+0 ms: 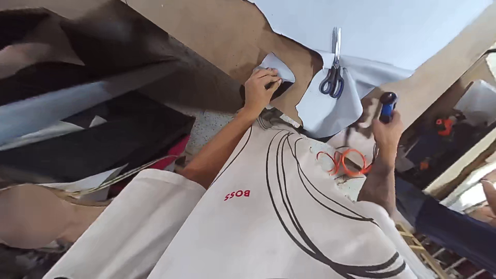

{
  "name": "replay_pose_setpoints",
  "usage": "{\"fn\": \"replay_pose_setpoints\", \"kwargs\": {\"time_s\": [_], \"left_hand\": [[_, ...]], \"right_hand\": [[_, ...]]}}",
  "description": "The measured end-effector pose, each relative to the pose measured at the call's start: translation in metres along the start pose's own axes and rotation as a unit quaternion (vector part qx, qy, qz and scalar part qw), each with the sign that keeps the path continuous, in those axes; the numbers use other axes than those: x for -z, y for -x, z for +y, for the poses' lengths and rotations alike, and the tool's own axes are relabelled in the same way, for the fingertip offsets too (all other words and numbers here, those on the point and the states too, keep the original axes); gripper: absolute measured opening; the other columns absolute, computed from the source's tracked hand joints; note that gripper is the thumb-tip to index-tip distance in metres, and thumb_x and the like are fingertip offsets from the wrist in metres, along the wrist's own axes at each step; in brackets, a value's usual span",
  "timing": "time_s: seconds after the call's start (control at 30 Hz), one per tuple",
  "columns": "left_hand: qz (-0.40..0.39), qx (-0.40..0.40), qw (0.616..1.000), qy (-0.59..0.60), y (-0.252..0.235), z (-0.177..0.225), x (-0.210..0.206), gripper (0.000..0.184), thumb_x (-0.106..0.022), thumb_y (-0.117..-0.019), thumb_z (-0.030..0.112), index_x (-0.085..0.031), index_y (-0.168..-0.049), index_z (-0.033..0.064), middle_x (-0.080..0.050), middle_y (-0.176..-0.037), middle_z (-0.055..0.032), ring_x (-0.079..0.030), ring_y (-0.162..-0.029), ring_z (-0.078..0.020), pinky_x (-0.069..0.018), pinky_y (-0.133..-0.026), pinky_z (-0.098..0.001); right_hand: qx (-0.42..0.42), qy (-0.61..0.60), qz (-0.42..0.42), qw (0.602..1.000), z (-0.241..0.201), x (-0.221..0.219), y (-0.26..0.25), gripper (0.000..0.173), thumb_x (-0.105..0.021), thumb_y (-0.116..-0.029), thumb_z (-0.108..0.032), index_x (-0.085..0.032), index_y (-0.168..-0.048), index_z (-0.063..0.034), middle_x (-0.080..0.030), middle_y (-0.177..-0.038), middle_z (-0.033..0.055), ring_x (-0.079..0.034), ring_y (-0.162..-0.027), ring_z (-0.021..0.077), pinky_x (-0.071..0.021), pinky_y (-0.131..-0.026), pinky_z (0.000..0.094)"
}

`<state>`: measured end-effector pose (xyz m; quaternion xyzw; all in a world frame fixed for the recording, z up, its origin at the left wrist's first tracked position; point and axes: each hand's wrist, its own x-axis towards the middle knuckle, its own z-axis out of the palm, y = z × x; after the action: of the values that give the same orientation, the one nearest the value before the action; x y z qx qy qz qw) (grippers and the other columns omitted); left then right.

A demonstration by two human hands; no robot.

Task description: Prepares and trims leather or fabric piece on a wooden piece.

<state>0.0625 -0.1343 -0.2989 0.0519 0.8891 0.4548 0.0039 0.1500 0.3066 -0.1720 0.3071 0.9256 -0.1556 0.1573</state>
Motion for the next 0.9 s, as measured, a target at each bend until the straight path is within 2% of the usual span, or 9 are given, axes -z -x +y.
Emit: {"fn": "replay_pose_setpoints", "kwargs": {"time_s": [0.07,0.1,0.17,0.23,0.37,0.53,0.73,0.83,0.9], "left_hand": [[0.005,0.003,1.0,0.009,0.001,-0.003,0.0,0.018,-0.07,-0.0981,0.03,-0.082,-0.106,0.0192,-0.073,-0.126,0.0048,-0.063,-0.126,-0.0124,-0.0484,-0.111,-0.0346],[0.002,0.004,1.0,0.012,0.006,-0.004,0.001,0.018,-0.07,-0.098,0.03,-0.082,-0.106,0.0196,-0.073,-0.127,0.005,-0.063,-0.127,-0.0128,-0.0483,-0.112,-0.0349],[0.004,-0.008,1.0,0.014,0.006,-0.007,0.0,0.018,-0.07,-0.098,0.029,-0.082,-0.107,0.0197,-0.073,-0.126,0.0048,-0.063,-0.127,-0.013,-0.0484,-0.112,-0.0348],[-0.001,-0.025,1.0,0.019,0.007,-0.01,0.0,0.017,-0.07,-0.0982,0.028,-0.081,-0.109,0.0189,-0.073,-0.126,0.004,-0.063,-0.127,-0.0134,-0.0484,-0.112,-0.0345],[-0.014,-0.041,0.998,0.047,0.008,-0.012,0.004,0.018,-0.068,-0.0999,0.025,-0.08,-0.11,0.0171,-0.072,-0.13,0.0025,-0.061,-0.13,-0.0155,-0.047,-0.114,-0.036],[-0.011,-0.052,0.997,0.056,0.008,-0.015,0.006,0.018,-0.066,-0.1011,0.024,-0.08,-0.111,0.0164,-0.072,-0.13,0.0025,-0.061,-0.13,-0.0155,-0.0481,-0.113,-0.0353],[-0.005,-0.069,0.996,0.057,0.01,-0.015,0.005,0.018,-0.066,-0.1011,0.021,-0.08,-0.11,0.0137,-0.072,-0.13,0.0002,-0.061,-0.131,-0.0168,-0.048,-0.113,-0.035],[-0.005,-0.076,0.996,0.04,0.007,-0.014,0.006,0.019,-0.067,-0.1006,0.021,-0.08,-0.111,0.013,-0.071,-0.13,-0.0012,-0.061,-0.131,-0.0176,-0.0473,-0.114,-0.0354],[0.015,-0.071,0.997,-0.008,0.011,-0.015,0.002,0.019,-0.066,-0.1009,0.028,-0.08,-0.111,0.0196,-0.072,-0.129,0.0048,-0.062,-0.129,-0.0128,-0.0459,-0.114,-0.0361]], "right_hand": [[0.025,-0.005,0.004,1.0,-0.042,0.012,0.034,0.061,-0.069,-0.0912,-0.046,-0.063,-0.128,0.0009,-0.071,-0.105,0.021,-0.07,-0.096,0.0328,-0.056,-0.087,0.0572],[0.044,-0.025,-0.004,0.999,-0.058,0.009,0.059,0.057,-0.066,-0.0947,-0.051,-0.068,-0.12,0.0002,-0.073,-0.095,0.0152,-0.072,-0.085,0.0257,-0.0598,-0.079,0.0511],[0.13,-0.115,-0.061,0.983,-0.093,-0.011,0.091,0.044,-0.067,-0.098,-0.045,-0.07,-0.108,-0.0015,-0.073,-0.082,0.0047,-0.073,-0.07,0.0142,-0.0647,-0.067,0.0404],[0.216,-0.175,-0.121,0.953,-0.133,-0.044,0.105,0.033,-0.072,-0.0956,-0.034,-0.069,-0.107,-0.0033,-0.074,-0.083,0.0023,-0.072,-0.072,0.0109,-0.065,-0.068,0.0368],[0.271,-0.074,-0.114,0.953,-0.19,-0.091,0.102,0.026,-0.074,-0.0903,-0.038,-0.073,-0.093,-0.0121,-0.07,-0.072,0.0007,-0.069,-0.066,0.0118,-0.0587,-0.062,0.0393],[0.265,-0.004,-0.122,0.956,-0.204,-0.1,0.101,0.029,-0.07,-0.0911,-0.04,-0.075,-0.096,-0.012,-0.07,-0.073,0.0036,-0.069,-0.067,0.0181,-0.0573,-0.062,0.0449],[0.237,0.015,-0.132,0.963,-0.209,-0.094,0.106,0.032,-0.069,-0.0915,-0.043,-0.074,-0.093,-0.0114,-0.069,-0.073,0.0044,-0.069,-0.068,0.0191,-0.057,-0.063,0.0454],[0.231,0.015,-0.057,0.971,-0.19,-0.066,0.112,0.037,-0.068,-0.0945,-0.043,-0.075,-0.101,-0.0073,-0.072,-0.076,0.0068,-0.07,-0.07,0.0196,-0.0586,-0.066,0.0453],[0.205,0.04,0.002,0.978,-0.165,-0.048,0.117,0.038,-0.067,-0.0954,-0.036,-0.072,-0.114,-0.0029,-0.074,-0.085,0.0126,-0.073,-0.077,0.0256,-0.059,-0.07,0.0492]]}}
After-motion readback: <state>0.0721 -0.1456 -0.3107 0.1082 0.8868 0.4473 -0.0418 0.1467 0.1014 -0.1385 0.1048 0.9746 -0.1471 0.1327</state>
